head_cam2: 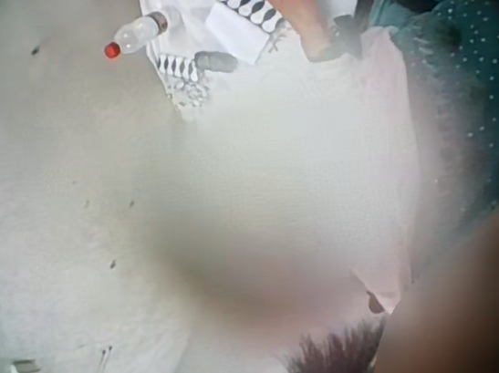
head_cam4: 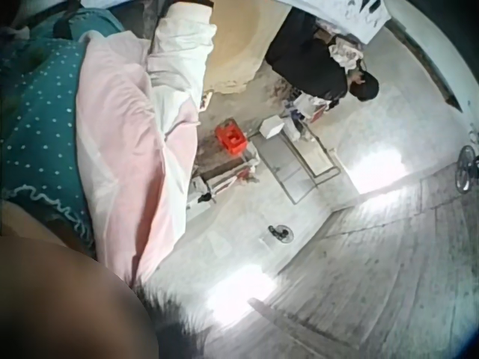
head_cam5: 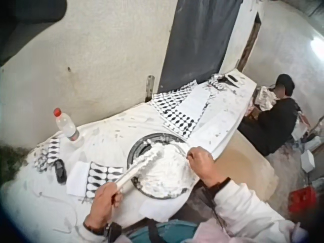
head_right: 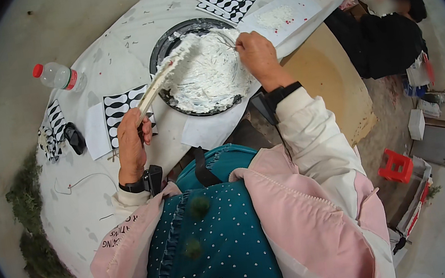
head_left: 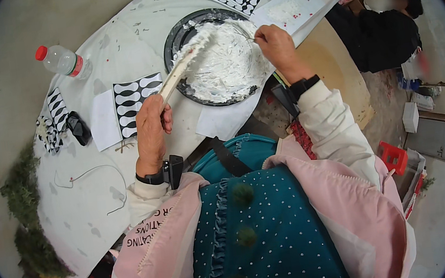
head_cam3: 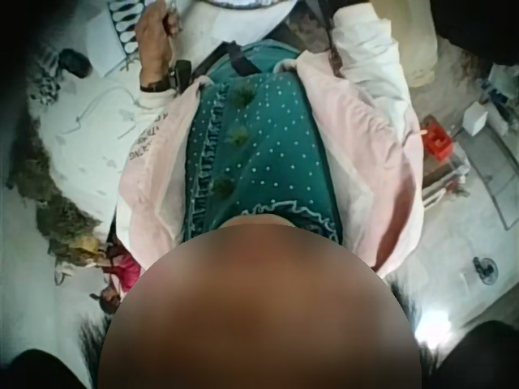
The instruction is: Apply white adhesive paste to small decorative components using a wooden stick and assemble them on the workspace.
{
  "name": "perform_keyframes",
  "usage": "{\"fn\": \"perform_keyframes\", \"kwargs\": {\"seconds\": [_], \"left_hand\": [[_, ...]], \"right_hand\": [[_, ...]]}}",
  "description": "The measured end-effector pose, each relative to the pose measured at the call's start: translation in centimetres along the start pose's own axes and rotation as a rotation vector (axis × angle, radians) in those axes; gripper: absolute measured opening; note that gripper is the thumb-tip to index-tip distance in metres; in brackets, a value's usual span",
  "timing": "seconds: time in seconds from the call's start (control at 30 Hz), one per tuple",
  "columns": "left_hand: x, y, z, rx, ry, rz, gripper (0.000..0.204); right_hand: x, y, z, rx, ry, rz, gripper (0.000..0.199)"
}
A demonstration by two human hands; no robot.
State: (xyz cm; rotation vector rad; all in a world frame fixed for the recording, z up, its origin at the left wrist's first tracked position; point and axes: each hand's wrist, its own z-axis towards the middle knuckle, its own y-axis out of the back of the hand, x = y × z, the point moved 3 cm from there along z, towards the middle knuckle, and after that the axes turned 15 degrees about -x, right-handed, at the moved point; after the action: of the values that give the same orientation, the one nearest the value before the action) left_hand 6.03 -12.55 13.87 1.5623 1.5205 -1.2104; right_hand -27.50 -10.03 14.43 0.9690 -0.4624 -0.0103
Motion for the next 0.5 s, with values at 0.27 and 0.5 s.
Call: {"fn": "perform_keyframes", "kwargs": {"seconds": [0.27, 0.5], "left_hand": [[2.1, 0.0, 3.6, -0.045, 0.058, 0.026, 0.029], [1.6, 1.3, 4.4, -0.160, -0.008, 0.029, 0.026]], "right_hand": [[0.8, -5.9, 0.5, 0.082, 0.108, -0.056, 0.010], [2.7, -8.3, -1.8, 0.238, 0.261, 0.104, 0.009]]}}
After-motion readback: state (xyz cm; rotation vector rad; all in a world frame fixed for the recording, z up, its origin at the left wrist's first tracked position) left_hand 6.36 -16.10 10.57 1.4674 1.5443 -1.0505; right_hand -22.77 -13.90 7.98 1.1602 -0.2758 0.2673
